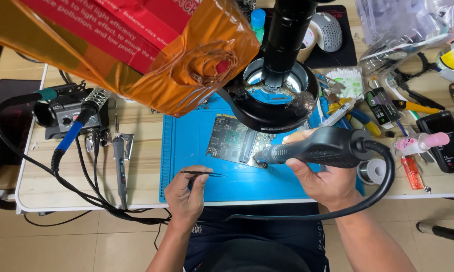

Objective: Repairing a circuit board by using a heat gun and tweezers while observing the work through a digital microscope.

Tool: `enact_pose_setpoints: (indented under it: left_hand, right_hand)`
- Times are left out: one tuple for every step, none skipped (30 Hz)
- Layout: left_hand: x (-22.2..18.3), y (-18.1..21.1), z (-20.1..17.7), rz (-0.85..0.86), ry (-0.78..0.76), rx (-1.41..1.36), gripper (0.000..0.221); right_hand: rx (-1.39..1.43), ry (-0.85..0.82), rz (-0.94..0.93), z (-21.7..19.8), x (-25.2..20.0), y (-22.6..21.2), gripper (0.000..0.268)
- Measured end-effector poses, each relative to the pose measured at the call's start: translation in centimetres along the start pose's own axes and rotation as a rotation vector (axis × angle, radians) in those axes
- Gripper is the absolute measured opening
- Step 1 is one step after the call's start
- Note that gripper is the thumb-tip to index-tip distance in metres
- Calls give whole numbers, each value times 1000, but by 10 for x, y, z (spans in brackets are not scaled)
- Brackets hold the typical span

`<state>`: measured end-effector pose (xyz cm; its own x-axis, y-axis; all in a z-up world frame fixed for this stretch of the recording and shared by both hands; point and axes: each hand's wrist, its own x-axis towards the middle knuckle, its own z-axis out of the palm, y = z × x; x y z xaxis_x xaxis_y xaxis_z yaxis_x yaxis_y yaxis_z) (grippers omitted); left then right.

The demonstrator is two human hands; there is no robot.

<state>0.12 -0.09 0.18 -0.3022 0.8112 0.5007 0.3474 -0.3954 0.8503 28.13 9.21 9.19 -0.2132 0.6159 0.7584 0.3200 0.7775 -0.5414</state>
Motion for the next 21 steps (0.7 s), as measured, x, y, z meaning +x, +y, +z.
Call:
enact_pose_setpoints:
  left_hand:
    - [-2,0,-1,3,-1,-1,11]
    - [-5,-1,-2,-21,-26,52,14]
    - [-8,-2,-3,-46,-53,103,18]
    - [-8,-2,-3,-44,-55,102,18]
    - [-8,-3,-3,-47,-51,111,19]
    - [-9,-3,-2,-51,-47,120,19]
    - [-8,-3,-2,-49,-47,120,19]
    - [-8,-3,-2,-45,-45,114,20]
    - [-8,-3,-1,-40,-42,108,20]
    - [-8,-3,-2,-40,-42,108,20]
    - [-8,-2,-2,-40,-45,120,20]
    - [-8,-2,-2,-40,-48,132,20]
    - [-9,-4,-2,-40,-49,132,20]
    - [-10,-5,-2,-50,-50,127,19]
    - [-11,-6,-2,-60,-50,124,18]
    - [-10,-6,-2,-59,-51,125,18]
    - [-10,-6,-2,-51,-48,116,18]
    - [-10,-6,-1,-42,-46,108,18]
    - [-11,-7,-1,-41,-47,108,18]
    - [-11,-8,-1,-50,-45,119,19]
    - [-12,-9,-1,-61,-42,131,21]
  right_hand:
    - [-1,2,-2,-6,-1,-3,49]
    - [1,-79,93,-12,-2,-7,41]
    - [3,-161,190,-18,-3,-10,39]
    - [2,-159,190,-18,-2,-11,39]
    - [7,-155,183,-17,0,-12,38]
    - [12,-151,177,-17,1,-13,38]
    - [12,-150,177,-18,1,-12,38]
    - [17,-155,185,-18,1,-12,38]
    - [22,-161,194,-18,0,-12,39]
    - [22,-160,193,-18,0,-12,39]
    - [34,-161,194,-18,1,-12,38]
    - [46,-161,194,-18,1,-12,37]
    - [45,-160,195,-18,0,-12,37]
    - [45,-159,199,-18,0,-11,38]
    - [46,-158,203,-18,-1,-10,38]
    - [46,-156,203,-18,-1,-9,38]
    - [44,-158,198,-19,-2,-9,38]
    - [41,-160,193,-19,-3,-8,37]
    - [41,-158,193,-19,-2,-8,37]
    - [45,-153,196,-19,-1,-9,36]
    - [50,-149,200,-18,0,-9,36]
